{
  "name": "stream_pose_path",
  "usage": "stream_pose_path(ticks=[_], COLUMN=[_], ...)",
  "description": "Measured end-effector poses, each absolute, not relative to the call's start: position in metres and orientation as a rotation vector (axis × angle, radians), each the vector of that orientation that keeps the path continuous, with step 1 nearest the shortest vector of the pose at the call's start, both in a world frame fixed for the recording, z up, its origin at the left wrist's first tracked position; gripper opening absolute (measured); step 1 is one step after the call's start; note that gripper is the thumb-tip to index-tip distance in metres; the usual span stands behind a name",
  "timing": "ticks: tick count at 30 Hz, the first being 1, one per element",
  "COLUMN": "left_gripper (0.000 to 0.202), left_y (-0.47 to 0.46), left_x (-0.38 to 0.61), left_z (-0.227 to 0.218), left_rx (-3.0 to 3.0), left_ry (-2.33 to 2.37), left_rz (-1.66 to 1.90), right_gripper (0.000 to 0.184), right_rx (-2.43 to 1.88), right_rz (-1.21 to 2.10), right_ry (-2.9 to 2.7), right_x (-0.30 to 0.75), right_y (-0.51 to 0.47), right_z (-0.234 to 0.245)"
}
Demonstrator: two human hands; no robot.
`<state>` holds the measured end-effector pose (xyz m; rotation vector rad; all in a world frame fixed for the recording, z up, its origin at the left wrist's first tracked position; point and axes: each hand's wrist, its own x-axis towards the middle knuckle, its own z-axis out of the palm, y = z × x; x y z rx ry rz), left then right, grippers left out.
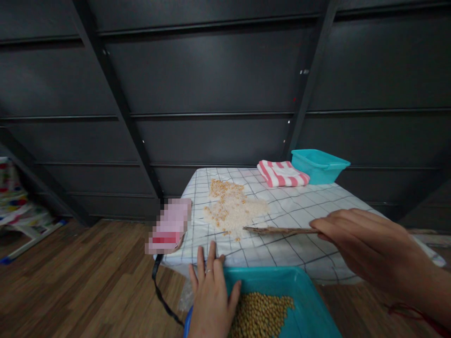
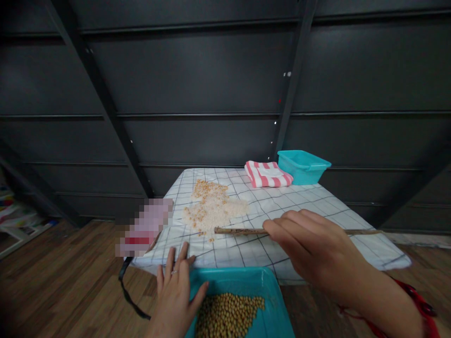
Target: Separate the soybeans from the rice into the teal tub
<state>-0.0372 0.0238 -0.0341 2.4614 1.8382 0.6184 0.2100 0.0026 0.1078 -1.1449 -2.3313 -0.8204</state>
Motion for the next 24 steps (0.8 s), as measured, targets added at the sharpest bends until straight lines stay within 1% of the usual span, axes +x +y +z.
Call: stream_pose_path(ticks=[5,12,20,24], left_gripper=[0.033,0.035,0.031,0.034], left_y=[0.023,0.025,0.024,0.024], left_x=[-0.037,-0.041,-0.040,-0.045], left_z=[-0.032,-0.036,-0.031,-0.038], left_rx=[2.427,2.457,2.420,2.457], left_ry=[1.841,1.829,1.870,1.827], left_rz=[0.572,0.608,0.597,0.634], right_gripper=[0.024,0.024,0.026,0.026], right_rx=[-1.107,-1.009,-1.015,-0.997], right_rz=[-0.866,-0.761,-0.694,-0.746], right_ry=[-2.411,-2.458,-2.488,-2.468], right_x=[0.194,0.174,0.166,0.166], right_y=[0.018,0.024,0.019,0.021], right_z=[0.108,0.107,0.112,0.110])
